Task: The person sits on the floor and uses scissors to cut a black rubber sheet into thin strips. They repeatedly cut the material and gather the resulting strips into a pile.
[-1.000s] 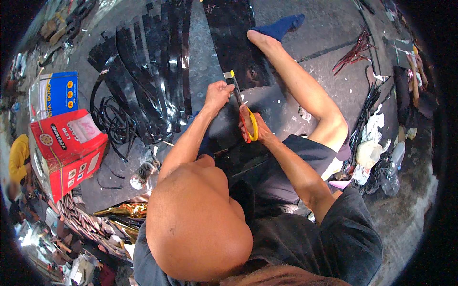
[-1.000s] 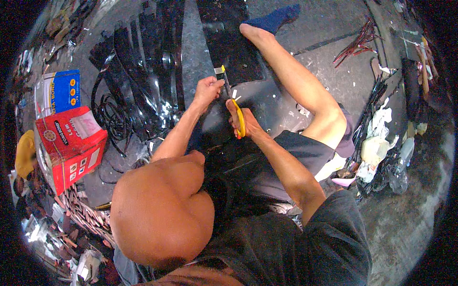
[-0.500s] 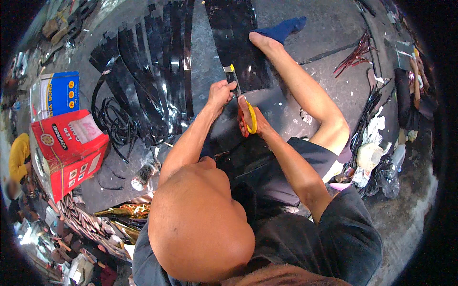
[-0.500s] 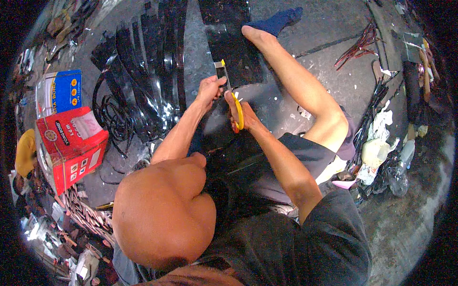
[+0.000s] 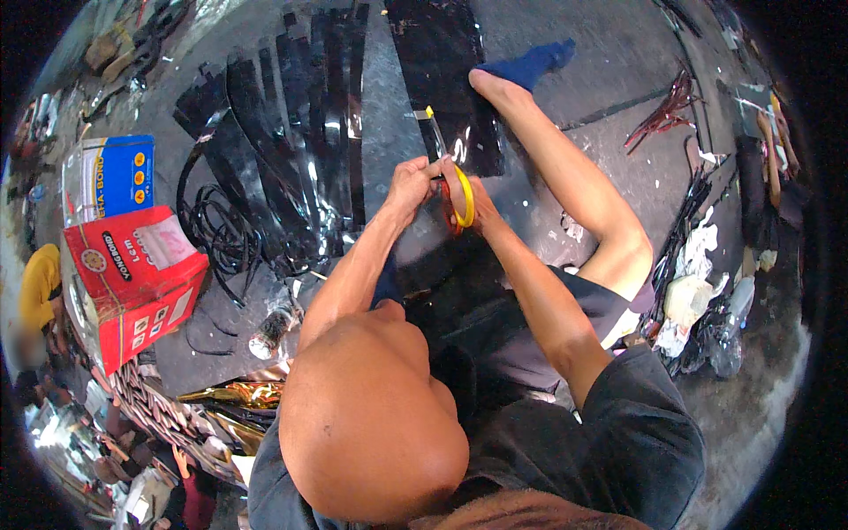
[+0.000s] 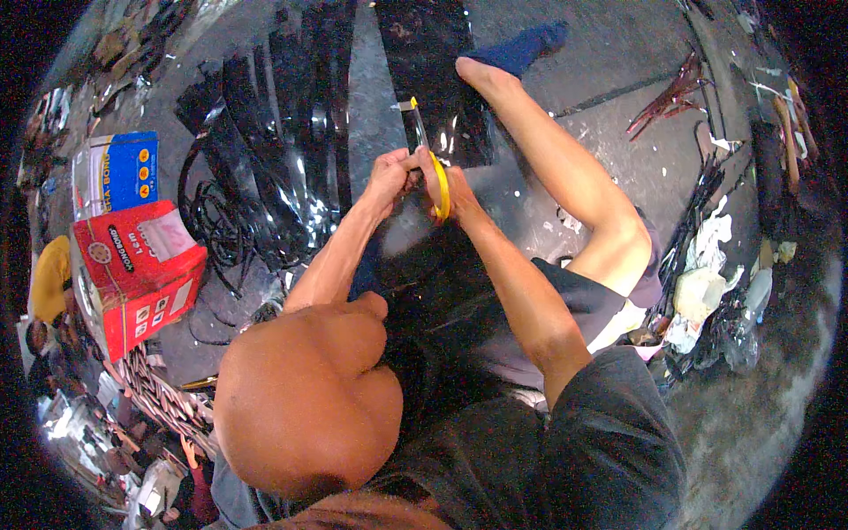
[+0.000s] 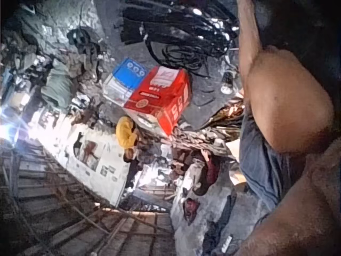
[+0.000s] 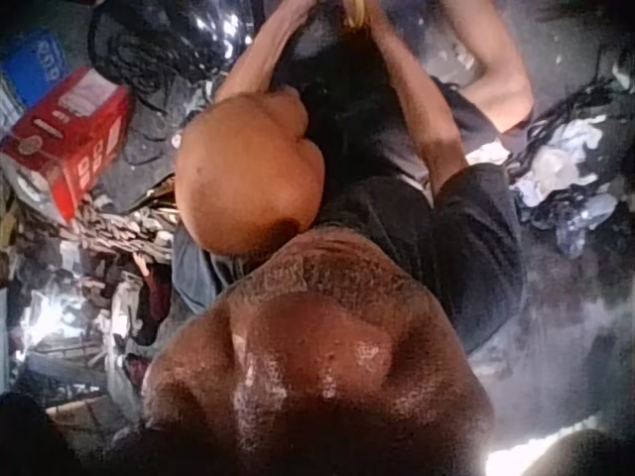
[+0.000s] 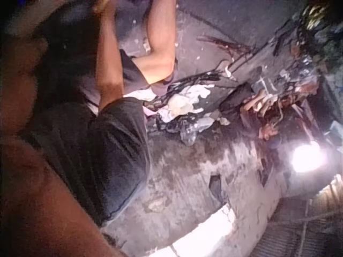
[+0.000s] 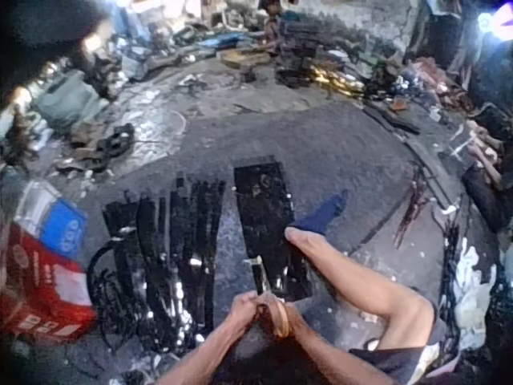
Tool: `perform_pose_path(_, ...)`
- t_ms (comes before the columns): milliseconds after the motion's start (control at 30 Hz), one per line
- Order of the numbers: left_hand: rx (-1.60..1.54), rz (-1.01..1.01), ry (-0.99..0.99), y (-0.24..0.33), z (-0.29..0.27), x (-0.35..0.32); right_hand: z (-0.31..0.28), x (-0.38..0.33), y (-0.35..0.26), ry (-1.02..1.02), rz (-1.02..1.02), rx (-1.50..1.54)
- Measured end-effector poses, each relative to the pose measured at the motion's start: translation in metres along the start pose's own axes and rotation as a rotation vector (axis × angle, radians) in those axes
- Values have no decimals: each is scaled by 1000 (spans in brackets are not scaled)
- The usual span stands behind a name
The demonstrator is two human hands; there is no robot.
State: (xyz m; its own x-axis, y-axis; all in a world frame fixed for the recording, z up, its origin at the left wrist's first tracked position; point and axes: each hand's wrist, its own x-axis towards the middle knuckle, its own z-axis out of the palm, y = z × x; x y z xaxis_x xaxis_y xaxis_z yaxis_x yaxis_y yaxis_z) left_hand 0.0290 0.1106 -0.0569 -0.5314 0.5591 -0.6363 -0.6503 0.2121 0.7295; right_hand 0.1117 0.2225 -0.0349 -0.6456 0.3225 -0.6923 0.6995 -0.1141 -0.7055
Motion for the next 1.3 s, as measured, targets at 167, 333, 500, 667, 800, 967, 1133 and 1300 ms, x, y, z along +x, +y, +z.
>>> perform_pose_path(167, 31, -3, 18, 10, -7, -8, 1, 31, -40, -52, 81, -120)
perform_pose_path(333, 63, 16, 1, 29, 4, -24, -9, 95, -58, 1, 1, -260)
perform_pose_path(500, 67, 88, -15, 39, 3, -38, -4, 139, -102, 102, -162, -181)
perform_pose_path(667, 108, 89, 35, 60, 3, -62, 3, 191, -152, 129, -195, -166)
perform_pose_path(800, 109, 91, 19, 75, 1, -81, 7, 234, -195, 145, -325, -177)
perform_pose_path(967, 133, 26, 34, 97, -10, -112, -22, 301, -249, 13, -246, -83)
perform_pose_path(1133, 475, 124, 448, 25, -65, -105, -17, 270, -262, -58, -307, 50)
perform_pose_path(1300, 905, 599, 687, 30, -66, -57, -55, 195, -199, -177, -208, 109)
